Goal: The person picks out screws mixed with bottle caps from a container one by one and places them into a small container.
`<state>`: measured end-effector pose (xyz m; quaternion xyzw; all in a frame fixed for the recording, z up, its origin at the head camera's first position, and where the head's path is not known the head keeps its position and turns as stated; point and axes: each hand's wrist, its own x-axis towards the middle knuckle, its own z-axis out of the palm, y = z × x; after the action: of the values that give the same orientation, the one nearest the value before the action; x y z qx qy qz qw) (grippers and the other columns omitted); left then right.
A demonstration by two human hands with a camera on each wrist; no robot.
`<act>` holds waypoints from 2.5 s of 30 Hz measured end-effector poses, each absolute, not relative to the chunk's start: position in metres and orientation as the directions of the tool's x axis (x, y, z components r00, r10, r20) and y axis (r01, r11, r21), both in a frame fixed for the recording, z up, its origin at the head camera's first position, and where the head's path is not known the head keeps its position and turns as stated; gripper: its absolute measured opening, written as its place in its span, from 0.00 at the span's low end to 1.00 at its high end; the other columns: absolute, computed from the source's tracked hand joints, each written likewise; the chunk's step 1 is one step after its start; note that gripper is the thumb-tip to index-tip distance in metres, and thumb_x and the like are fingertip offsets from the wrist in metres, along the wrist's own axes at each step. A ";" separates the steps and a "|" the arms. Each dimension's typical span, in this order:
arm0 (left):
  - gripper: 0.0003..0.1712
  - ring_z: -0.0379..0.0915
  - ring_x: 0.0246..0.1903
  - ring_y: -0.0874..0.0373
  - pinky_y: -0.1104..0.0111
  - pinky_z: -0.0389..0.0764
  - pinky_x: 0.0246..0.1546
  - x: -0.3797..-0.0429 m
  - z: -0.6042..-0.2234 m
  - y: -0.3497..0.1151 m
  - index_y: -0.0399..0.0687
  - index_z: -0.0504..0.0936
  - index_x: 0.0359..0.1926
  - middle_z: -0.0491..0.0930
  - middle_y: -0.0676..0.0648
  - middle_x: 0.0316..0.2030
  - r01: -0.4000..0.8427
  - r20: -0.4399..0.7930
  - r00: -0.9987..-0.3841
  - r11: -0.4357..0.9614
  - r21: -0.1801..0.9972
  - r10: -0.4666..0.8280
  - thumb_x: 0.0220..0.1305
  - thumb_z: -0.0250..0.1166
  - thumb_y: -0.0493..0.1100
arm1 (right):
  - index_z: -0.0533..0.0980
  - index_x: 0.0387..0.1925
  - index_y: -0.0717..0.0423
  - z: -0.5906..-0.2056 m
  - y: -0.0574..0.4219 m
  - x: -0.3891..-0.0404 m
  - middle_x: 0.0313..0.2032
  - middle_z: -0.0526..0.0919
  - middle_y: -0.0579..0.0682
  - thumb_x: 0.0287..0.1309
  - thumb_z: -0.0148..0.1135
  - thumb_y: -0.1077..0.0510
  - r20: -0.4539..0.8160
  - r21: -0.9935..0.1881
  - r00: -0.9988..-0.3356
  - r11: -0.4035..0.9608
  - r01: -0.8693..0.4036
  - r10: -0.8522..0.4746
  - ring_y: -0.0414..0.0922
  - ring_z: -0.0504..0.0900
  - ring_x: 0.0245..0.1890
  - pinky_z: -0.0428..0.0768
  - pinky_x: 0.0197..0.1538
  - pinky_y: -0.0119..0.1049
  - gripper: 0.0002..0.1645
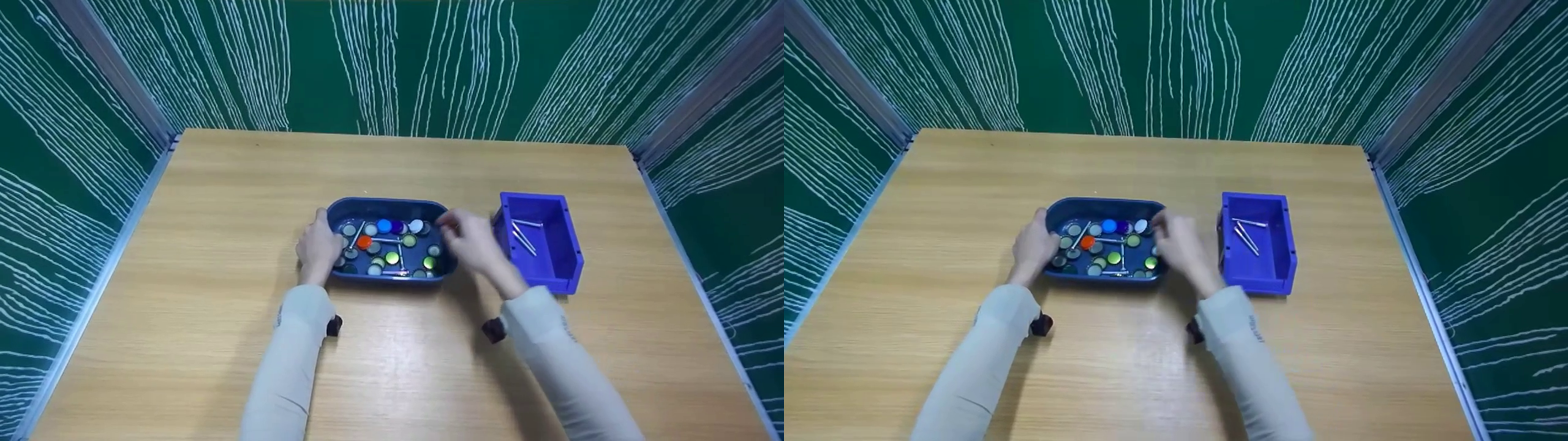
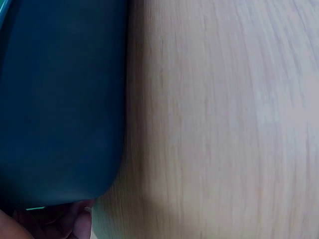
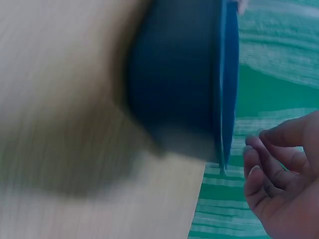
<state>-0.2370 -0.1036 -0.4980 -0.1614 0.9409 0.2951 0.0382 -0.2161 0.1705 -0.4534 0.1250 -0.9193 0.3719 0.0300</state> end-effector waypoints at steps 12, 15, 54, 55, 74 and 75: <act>0.30 0.80 0.45 0.41 0.47 0.78 0.46 -0.235 -0.499 -0.104 0.52 0.64 0.67 0.82 0.38 0.51 -0.304 -0.153 -0.952 0.776 0.553 -0.264 0.63 0.57 0.41 | 0.79 0.43 0.62 -0.484 0.118 -0.210 0.37 0.87 0.58 0.56 0.68 0.57 -0.068 -0.598 -0.973 0.790 -0.136 -0.219 0.52 0.85 0.40 0.81 0.47 0.49 0.15; 0.29 0.80 0.44 0.42 0.47 0.79 0.45 -0.234 -0.499 -0.105 0.52 0.65 0.66 0.82 0.38 0.49 -0.305 -0.145 -0.952 0.778 0.550 -0.270 0.63 0.57 0.41 | 0.78 0.42 0.58 -0.486 0.113 -0.210 0.36 0.87 0.54 0.55 0.70 0.49 -0.116 -0.537 -0.975 0.838 -0.100 -0.190 0.53 0.85 0.40 0.80 0.44 0.51 0.19; 0.31 0.80 0.48 0.42 0.47 0.78 0.48 -0.236 -0.498 -0.103 0.52 0.63 0.68 0.81 0.38 0.54 -0.316 -0.167 -0.949 0.774 0.548 -0.269 0.64 0.57 0.42 | 0.74 0.52 0.66 -0.492 0.108 -0.210 0.51 0.77 0.63 0.59 0.51 0.59 -0.236 -0.428 -0.965 0.904 -0.003 -0.115 0.57 0.79 0.50 0.76 0.56 0.54 0.21; 0.31 0.79 0.48 0.42 0.47 0.77 0.49 -0.235 -0.499 -0.104 0.52 0.63 0.68 0.81 0.38 0.54 -0.317 -0.168 -0.948 0.773 0.549 -0.269 0.65 0.57 0.41 | 0.75 0.49 0.66 -0.492 0.108 -0.209 0.50 0.77 0.63 0.58 0.51 0.60 -0.210 -0.444 -0.970 0.896 -0.016 -0.121 0.57 0.79 0.49 0.76 0.55 0.54 0.19; 0.31 0.79 0.43 0.42 0.48 0.78 0.44 -0.233 -0.501 -0.107 0.52 0.63 0.68 0.82 0.38 0.50 -0.313 -0.159 -0.950 0.795 0.520 -0.270 0.64 0.57 0.42 | 0.79 0.39 0.62 -0.494 0.120 -0.209 0.31 0.84 0.53 0.65 0.59 0.63 0.069 -0.832 -0.989 0.539 -0.131 -0.133 0.41 0.78 0.31 0.74 0.40 0.33 0.06; 0.31 0.79 0.43 0.42 0.48 0.78 0.44 -0.233 -0.501 -0.107 0.52 0.63 0.67 0.82 0.39 0.50 -0.316 -0.162 -0.949 0.795 0.518 -0.272 0.64 0.57 0.42 | 0.79 0.40 0.63 -0.494 0.121 -0.209 0.31 0.84 0.53 0.65 0.59 0.63 0.074 -0.835 -0.989 0.534 -0.132 -0.129 0.40 0.77 0.31 0.74 0.40 0.32 0.07</act>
<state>-0.2334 -0.1067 -0.5009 -0.1553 0.9464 0.2803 0.0397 -0.2089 0.1208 -0.4941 0.0743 -0.8757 0.4771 0.0017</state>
